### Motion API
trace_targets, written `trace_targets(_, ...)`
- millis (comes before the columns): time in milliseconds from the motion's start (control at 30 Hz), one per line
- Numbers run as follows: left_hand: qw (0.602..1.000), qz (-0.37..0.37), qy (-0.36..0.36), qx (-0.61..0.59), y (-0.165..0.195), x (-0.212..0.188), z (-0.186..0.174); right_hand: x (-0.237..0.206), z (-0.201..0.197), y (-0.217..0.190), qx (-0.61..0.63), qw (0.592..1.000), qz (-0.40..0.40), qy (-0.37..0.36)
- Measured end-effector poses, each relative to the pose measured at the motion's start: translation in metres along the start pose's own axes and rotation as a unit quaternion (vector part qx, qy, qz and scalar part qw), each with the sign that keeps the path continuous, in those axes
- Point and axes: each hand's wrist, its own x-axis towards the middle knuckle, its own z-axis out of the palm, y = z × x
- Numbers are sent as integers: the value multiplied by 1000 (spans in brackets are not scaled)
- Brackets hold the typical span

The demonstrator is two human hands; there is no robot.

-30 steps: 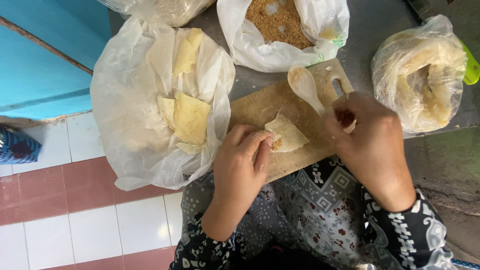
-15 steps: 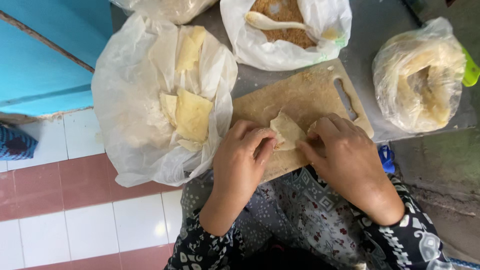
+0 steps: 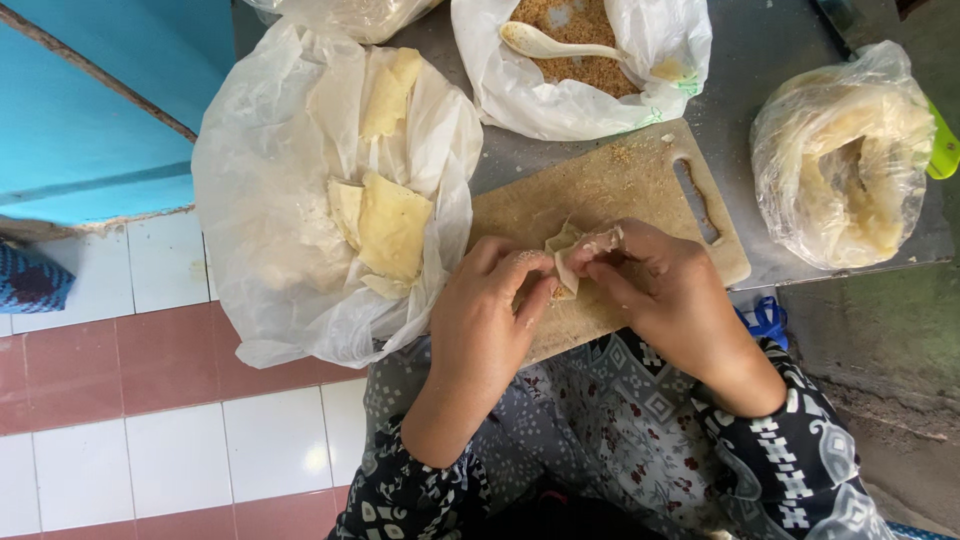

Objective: The person sits at a small table and fills triangular pastry wrappers with a brown filling, scooping it with a spoon from a plastic bag and folding the wrappers closed by hand on a cutting board. They also knead and shape a piece of dough, and briefly use a knife on the dough at the start.

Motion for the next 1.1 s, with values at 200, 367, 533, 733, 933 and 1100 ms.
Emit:
trace_targets(200,998,52,22,-12,-2,0,0,-3,1,2,-231,971,-53,29)
trace_targets(367,997,74,4,-6,-8,0,0,-3,-4,1,-280,949,-142,22)
trace_targets(533,996,92,-16,7,-6,5,-5,-16,-6,-7,-357,904,-233,14)
trace_targets(733,997,72,-37,-2,0,9,-11,-33,-1,-9,-424,857,-292,-21)
trace_targets(933,996,74,-45,-34,-3,9,-11,-42,-1,3,-506,821,-265,-15)
trace_targets(1100,995,85,-49,-28,-6,7,-12,-47,-2,11,-476,839,-263,19)
